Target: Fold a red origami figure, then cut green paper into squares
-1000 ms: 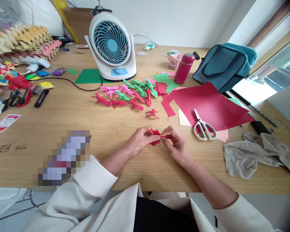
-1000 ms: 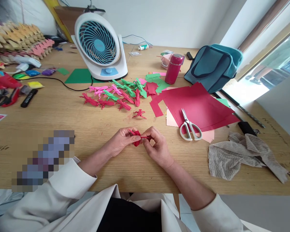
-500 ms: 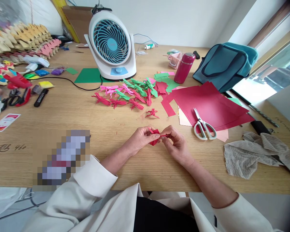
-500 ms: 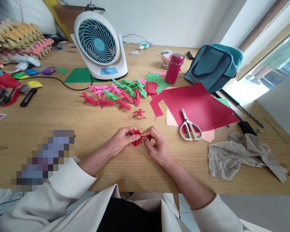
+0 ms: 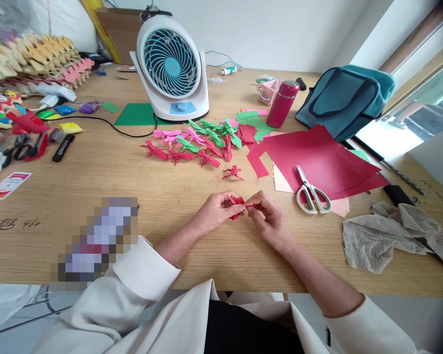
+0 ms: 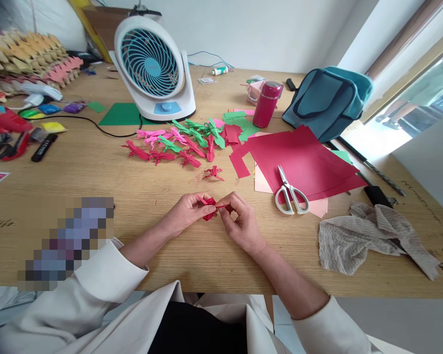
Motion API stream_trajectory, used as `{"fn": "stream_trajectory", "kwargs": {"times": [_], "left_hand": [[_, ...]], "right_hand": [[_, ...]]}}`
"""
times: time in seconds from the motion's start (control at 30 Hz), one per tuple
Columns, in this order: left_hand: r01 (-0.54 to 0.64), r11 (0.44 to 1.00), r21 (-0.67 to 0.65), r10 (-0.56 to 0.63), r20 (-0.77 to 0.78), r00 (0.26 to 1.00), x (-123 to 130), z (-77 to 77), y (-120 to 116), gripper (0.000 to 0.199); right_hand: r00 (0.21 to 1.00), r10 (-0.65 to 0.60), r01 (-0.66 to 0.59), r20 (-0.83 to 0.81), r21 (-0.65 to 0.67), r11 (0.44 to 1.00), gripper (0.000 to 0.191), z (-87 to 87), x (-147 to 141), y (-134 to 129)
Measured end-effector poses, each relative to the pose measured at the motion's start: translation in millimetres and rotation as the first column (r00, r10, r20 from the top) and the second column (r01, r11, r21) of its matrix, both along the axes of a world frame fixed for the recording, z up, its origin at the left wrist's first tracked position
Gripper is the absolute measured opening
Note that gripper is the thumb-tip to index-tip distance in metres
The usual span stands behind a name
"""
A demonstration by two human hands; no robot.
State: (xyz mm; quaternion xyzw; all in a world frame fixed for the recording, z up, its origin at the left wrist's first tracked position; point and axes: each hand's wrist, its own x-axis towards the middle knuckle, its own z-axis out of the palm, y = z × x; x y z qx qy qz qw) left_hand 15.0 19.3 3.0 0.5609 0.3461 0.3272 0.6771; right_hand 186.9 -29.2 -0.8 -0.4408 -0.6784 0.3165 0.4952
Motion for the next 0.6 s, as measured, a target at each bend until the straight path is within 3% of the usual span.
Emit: {"fn": "stream_trajectory", "kwargs": {"times": [0.23,0.6], "left_hand": [[0.024,0.999,0.029,-0.024,-0.019,1.0,-1.2,-3.7,0.9,0.032],[-0.094,0.939,0.33,0.119,-0.059,0.991,-2.0,-1.6,-0.4,0.015]], "right_hand": [[1.0,0.001,-0.001,-0.007,-0.017,1.0,0.011,-1.7,0.7,0.3],[0.982,-0.036,0.008,-0.186,-0.151,0.988,0.013,-11.0,0.3,2.8]]}}
